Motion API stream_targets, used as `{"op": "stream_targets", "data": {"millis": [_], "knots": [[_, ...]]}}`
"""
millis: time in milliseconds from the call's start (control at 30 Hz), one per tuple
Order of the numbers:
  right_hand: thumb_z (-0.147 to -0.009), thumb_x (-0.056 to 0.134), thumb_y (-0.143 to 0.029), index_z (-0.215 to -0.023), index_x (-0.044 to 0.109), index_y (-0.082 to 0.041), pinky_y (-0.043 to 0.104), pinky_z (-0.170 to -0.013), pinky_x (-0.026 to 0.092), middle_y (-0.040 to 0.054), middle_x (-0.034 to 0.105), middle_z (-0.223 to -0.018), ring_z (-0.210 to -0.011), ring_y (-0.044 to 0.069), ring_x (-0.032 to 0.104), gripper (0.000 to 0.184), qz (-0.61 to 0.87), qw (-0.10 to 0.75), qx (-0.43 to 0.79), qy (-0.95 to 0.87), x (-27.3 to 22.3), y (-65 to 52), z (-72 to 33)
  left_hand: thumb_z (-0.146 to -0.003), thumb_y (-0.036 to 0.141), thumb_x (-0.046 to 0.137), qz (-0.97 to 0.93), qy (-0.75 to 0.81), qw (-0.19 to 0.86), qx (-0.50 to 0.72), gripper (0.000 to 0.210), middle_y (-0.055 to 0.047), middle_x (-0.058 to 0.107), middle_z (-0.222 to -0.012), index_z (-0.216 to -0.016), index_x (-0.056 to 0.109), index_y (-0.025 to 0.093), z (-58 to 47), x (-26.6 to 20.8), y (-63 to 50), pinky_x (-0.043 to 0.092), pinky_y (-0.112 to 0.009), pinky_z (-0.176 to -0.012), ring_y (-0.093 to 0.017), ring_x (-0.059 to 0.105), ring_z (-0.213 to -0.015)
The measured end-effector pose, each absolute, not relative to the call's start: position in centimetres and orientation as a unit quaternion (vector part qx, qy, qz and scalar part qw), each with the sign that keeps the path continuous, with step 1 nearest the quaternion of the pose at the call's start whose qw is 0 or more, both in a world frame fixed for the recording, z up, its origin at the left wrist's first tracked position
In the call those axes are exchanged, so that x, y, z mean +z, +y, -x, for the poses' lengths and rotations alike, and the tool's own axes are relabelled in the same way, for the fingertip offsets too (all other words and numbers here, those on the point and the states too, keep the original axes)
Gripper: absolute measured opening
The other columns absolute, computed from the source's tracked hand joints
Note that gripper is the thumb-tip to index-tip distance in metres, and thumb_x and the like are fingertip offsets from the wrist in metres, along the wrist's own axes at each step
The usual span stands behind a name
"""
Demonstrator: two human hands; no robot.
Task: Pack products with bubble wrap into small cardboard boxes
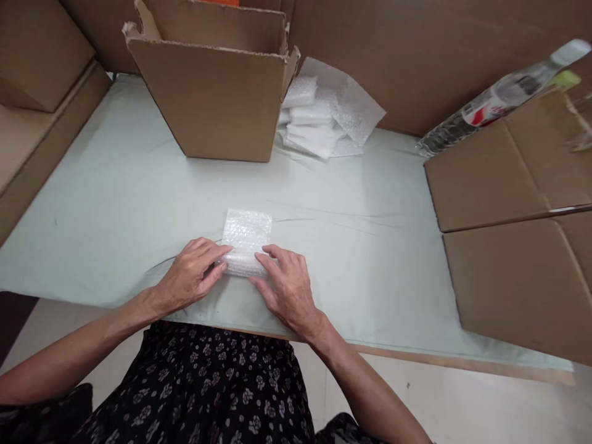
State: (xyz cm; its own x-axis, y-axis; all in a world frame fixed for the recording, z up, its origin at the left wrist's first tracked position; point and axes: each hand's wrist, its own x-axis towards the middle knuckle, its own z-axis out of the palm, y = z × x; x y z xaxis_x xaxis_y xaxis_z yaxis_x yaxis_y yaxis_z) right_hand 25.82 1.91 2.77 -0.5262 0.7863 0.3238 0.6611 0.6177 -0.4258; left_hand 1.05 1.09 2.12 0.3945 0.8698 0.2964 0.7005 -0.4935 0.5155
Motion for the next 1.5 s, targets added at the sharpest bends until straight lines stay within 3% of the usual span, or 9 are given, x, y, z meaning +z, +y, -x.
{"op": "stream_targets", "data": {"millis": [200, 400, 533, 767, 933, 1133, 1300, 1433, 1500], "knots": [[-0.101, 0.057, -0.023, -0.122, 0.067, -0.021, 0.044, -0.089, 0.047, 0.0125, 0.074, -0.120, -0.109, 0.028, 0.066, 0.024, 0.386, 0.198, 0.085, -0.897, 2.2, 3.1, -24.9, -0.099, 0.028, 0.056, -0.808, 0.503, 0.091, 0.291, 0.032, -0.015, 0.067, -0.120, -0.128, 0.060, 0.017, -1.4, 1.7, 1.6, 0.052, -0.047, -0.092, -0.029, 0.061, -0.108], [-0.103, 0.053, -0.030, -0.127, 0.067, -0.025, 0.039, -0.083, 0.053, 0.0055, 0.078, -0.108, -0.085, 0.021, 0.070, 0.028, 0.433, 0.189, 0.270, -0.839, 3.3, 3.7, -25.3, -0.095, 0.018, 0.056, -0.814, 0.459, 0.178, 0.309, 0.040, -0.009, 0.071, -0.111, -0.135, 0.055, 0.020, -1.0, 2.7, 0.8, 0.051, -0.045, -0.093, -0.025, 0.064, -0.104], [-0.102, 0.054, -0.035, -0.124, 0.069, -0.023, 0.045, -0.089, 0.052, 0.0105, 0.075, -0.119, -0.104, 0.028, 0.069, 0.029, 0.452, 0.172, 0.222, -0.847, 3.4, 4.6, -25.4, -0.097, 0.023, 0.056, -0.798, 0.494, 0.164, 0.303, 0.033, -0.008, 0.071, -0.099, -0.129, 0.060, 0.017, -1.2, 2.3, 1.9, 0.051, -0.042, -0.086, -0.025, 0.063, -0.093], [-0.096, 0.062, -0.045, -0.111, 0.067, -0.018, 0.054, -0.101, 0.047, 0.0187, 0.061, -0.143, -0.127, 0.036, 0.057, 0.032, 0.446, 0.149, 0.160, -0.868, 2.0, 6.9, -25.2, -0.097, 0.030, 0.056, -0.756, 0.569, 0.143, 0.291, 0.033, -0.013, 0.069, -0.117, -0.127, 0.062, 0.017, -1.7, 1.5, 3.2, 0.051, -0.048, -0.095, -0.029, 0.062, -0.107], [-0.095, 0.061, -0.032, -0.094, 0.061, -0.022, 0.037, -0.086, 0.055, 0.0075, 0.073, -0.107, -0.097, 0.022, 0.070, 0.010, 0.449, 0.286, 0.393, -0.750, 2.6, 5.4, -25.0, -0.089, 0.036, 0.070, -0.610, 0.584, 0.346, 0.408, 0.058, -0.014, 0.064, -0.135, -0.141, 0.052, 0.020, -1.2, 2.0, 1.3, 0.049, -0.049, -0.107, -0.028, 0.061, -0.123], [-0.088, 0.071, -0.040, -0.093, 0.057, -0.024, 0.029, -0.078, 0.056, 0.0037, 0.071, -0.100, -0.090, 0.018, 0.069, 0.022, 0.477, 0.426, 0.562, -0.525, 3.0, 3.8, -22.8, -0.083, 0.045, 0.078, -0.321, 0.474, 0.651, 0.498, 0.071, -0.014, 0.067, -0.133, -0.143, 0.051, 0.019, -4.2, 3.0, -1.4, 0.050, -0.043, -0.106, -0.029, 0.064, -0.121], [-0.089, 0.068, -0.034, -0.110, 0.062, -0.025, 0.035, -0.087, 0.054, 0.0051, 0.072, -0.103, -0.096, 0.020, 0.068, 0.024, 0.463, 0.347, 0.490, -0.652, 4.0, 5.2, -23.4, -0.094, 0.037, 0.062, -0.387, 0.476, 0.642, 0.460, 0.038, -0.009, 0.073, -0.118, -0.125, 0.065, 0.017, -4.5, 4.2, -0.6, 0.050, -0.035, -0.100, -0.024, 0.066, -0.110], [-0.082, 0.076, -0.041, -0.138, 0.055, -0.025, 0.034, -0.085, 0.054, 0.0086, 0.070, -0.125, -0.093, 0.018, 0.066, 0.062, 0.412, 0.272, 0.480, -0.725, 6.5, 7.6, -24.3, -0.089, 0.022, 0.052, -0.538, 0.528, 0.548, 0.363, 0.034, -0.005, 0.074, -0.102, -0.119, 0.068, 0.018, -2.9, 5.0, 0.6, 0.050, -0.030, -0.082, -0.020, 0.065, -0.091], [-0.082, 0.077, -0.042, -0.130, 0.062, -0.024, 0.031, -0.079, 0.053, 0.0065, 0.073, -0.117, -0.087, 0.017, 0.065, 0.053, 0.387, 0.198, 0.484, -0.759, 7.7, 8.6, -24.2, -0.086, 0.017, 0.051, -0.615, 0.524, 0.500, 0.312, 0.033, -0.003, 0.073, -0.094, -0.112, 0.070, 0.018, -2.2, 5.1, 1.1, 0.050, -0.030, -0.077, -0.019, 0.064, -0.084]]}}
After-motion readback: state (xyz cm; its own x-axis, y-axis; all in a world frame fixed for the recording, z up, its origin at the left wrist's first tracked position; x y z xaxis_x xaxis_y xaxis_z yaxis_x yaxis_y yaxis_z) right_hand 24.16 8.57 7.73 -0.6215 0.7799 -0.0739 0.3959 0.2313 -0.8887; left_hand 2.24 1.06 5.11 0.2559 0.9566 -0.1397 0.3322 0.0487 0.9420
